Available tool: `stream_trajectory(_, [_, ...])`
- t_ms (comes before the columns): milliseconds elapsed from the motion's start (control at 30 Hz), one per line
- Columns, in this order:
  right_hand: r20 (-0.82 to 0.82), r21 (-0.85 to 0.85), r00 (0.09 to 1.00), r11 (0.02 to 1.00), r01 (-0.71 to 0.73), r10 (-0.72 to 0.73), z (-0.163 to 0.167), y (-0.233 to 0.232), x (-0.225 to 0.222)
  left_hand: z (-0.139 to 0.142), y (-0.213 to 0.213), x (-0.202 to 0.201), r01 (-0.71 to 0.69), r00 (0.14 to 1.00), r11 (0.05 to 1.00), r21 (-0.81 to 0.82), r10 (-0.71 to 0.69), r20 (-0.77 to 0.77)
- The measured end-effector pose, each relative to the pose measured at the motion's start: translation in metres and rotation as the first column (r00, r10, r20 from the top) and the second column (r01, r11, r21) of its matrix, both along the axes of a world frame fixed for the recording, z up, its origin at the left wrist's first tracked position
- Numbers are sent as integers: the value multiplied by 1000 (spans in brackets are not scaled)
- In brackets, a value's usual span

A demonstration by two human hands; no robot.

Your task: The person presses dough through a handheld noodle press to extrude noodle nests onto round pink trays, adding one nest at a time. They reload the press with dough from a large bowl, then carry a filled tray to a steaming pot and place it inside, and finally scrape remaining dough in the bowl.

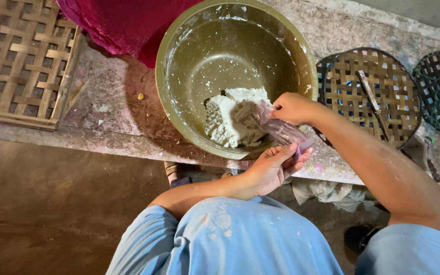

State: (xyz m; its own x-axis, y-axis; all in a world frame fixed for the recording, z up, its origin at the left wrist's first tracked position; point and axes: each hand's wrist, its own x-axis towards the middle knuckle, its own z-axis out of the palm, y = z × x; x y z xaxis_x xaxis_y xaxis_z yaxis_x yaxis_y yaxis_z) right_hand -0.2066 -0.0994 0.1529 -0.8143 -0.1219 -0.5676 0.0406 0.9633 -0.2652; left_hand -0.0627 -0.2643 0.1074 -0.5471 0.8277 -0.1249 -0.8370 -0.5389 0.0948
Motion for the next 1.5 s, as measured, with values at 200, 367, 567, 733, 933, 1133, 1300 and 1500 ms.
stream_trajectory(200, [5,-30,1000,1000,-6,6,2,2,2,7,-4,-1,55,998,998,-25,-55,-11])
stream_trajectory(367, [-46,-74,999,997,-4,1,4,-2,7,19,-7,-2,48,998,998,-42,-49,-37])
stream_trajectory(567, [-82,-42,997,999,-9,6,4,-5,12,20,-7,0,50,996,997,-51,-54,-71])
stream_trajectory(733, [-53,9,998,1000,21,-21,8,-5,19,20,-6,0,67,993,997,-37,-70,-90])
stream_trajectory(933, [-190,-86,980,996,37,-53,13,-2,21,19,-1,3,60,990,997,-40,-65,-122])
stream_trajectory(1133, [-235,-115,967,991,69,-95,13,-3,25,18,4,2,60,988,998,-25,-63,-140])
stream_trajectory(1300, [-330,-135,944,990,-30,-17,4,2,25,18,5,0,58,988,995,-86,-69,-139])
stream_trajectory(1500, [-348,-160,925,982,100,-151,24,-4,30,17,3,0,62,985,995,-79,-74,-159])
